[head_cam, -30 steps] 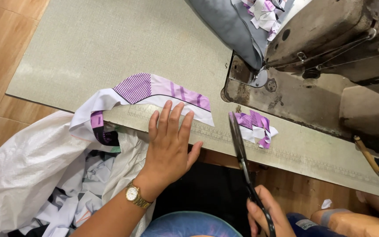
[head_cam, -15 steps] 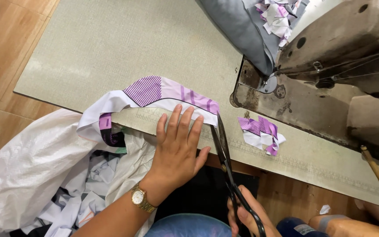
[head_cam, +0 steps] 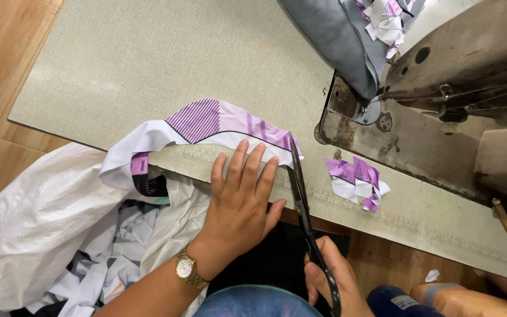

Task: Trimming fabric scraps with scissors on a sewing machine table

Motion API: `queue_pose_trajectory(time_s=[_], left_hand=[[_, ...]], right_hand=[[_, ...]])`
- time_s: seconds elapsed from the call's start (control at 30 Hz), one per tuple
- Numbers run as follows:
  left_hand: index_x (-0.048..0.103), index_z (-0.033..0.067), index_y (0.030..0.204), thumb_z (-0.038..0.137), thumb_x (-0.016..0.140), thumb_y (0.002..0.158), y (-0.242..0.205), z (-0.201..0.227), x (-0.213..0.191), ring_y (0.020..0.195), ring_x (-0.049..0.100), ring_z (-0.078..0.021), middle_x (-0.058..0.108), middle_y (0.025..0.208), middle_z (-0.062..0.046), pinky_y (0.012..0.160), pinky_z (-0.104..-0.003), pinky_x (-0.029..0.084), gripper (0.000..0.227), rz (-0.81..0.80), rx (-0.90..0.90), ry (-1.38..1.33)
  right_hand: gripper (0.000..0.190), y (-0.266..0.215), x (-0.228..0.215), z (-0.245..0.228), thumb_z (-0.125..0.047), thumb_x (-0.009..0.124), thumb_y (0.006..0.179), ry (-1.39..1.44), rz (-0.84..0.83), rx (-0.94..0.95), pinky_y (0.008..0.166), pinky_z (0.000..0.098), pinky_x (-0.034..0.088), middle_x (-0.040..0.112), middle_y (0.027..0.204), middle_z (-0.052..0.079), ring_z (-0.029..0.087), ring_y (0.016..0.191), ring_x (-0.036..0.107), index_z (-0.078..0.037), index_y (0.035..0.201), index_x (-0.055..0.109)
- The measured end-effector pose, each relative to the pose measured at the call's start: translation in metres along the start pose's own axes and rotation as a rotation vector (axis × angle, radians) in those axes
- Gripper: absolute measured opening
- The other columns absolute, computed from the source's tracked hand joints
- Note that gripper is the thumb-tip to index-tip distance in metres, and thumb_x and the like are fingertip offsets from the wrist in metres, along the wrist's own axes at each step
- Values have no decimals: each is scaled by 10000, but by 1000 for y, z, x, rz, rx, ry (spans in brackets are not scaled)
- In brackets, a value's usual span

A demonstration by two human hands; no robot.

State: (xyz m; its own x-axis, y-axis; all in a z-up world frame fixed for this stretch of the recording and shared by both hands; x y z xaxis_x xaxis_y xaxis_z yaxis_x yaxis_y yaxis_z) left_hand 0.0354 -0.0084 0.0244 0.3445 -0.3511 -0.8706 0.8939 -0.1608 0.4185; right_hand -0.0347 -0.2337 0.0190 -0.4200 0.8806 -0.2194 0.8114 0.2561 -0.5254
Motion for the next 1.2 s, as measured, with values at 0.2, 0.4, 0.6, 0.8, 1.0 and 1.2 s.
queue_pose_trajectory(time_s=[0.2, 0.4, 0.6, 0.8, 1.0, 1.2], left_hand=[[575, 120, 1519, 524, 746, 932, 1, 0, -1, 1567, 422, -404, 511, 1631, -178, 1245, -626, 309, 732, 8, -9, -21], [583, 114, 1497, 513, 716, 961, -1, -1, 2, 1571, 416, -411, 506, 1636, -183, 1250, -635, 300, 681, 10, -9, -42], [571, 144, 1495, 545, 704, 947, -3, -1, 8, 1566, 429, -382, 516, 1626, -156, 1229, -657, 298, 692, 23, 1, 22], [567, 139, 1495, 529, 644, 980, -4, -1, 9, 1570, 410, -400, 509, 1621, -163, 1229, -691, 272, 650, 36, 15, 2], [572, 152, 1481, 508, 680, 968, -3, 0, 6, 1563, 406, -363, 490, 1626, -140, 1243, -678, 249, 634, 46, 6, -39], [463, 136, 1564, 509, 763, 947, -11, -14, 1, 1589, 287, -387, 354, 1658, -165, 1307, -651, 248, 781, 28, -143, -113]], right_hand=[[349, -7, -14, 20, -387, 758, 964, 19, 28, 87, 461, 303, 476, 642, 444, 93, 168, 381, 599, -68, 945, 617], [344, -6, -12, 9, -332, 732, 1007, 127, 20, 57, 389, 305, 411, 584, 406, 118, 189, 314, 537, -46, 918, 564], [464, 5, -3, -17, -499, 695, 952, 85, 4, 142, 576, 356, 501, 603, 533, 102, 208, 486, 596, -46, 985, 602], [302, 8, -8, 0, -299, 727, 1028, 35, 114, 109, 449, 341, 453, 532, 425, 123, 212, 345, 517, -61, 935, 567], [260, -16, -35, 40, -222, 720, 1038, 152, 214, 125, 400, 362, 424, 532, 415, 161, 250, 323, 500, -43, 941, 558], [246, -44, -59, 61, -187, 704, 1048, 193, 309, 203, 422, 416, 460, 498, 443, 190, 303, 357, 497, -13, 959, 554]])
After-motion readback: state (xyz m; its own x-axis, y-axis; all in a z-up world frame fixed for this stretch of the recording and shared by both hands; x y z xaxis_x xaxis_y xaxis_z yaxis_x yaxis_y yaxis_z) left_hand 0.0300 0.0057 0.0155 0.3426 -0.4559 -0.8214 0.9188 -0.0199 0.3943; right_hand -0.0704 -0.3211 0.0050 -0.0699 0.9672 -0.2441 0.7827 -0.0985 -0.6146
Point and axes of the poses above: each hand's wrist, its own y-axis towards the middle knuckle, its own x-axis out of the palm, z = x × y, the point moved 4 cm from there along y, towards the middle knuckle
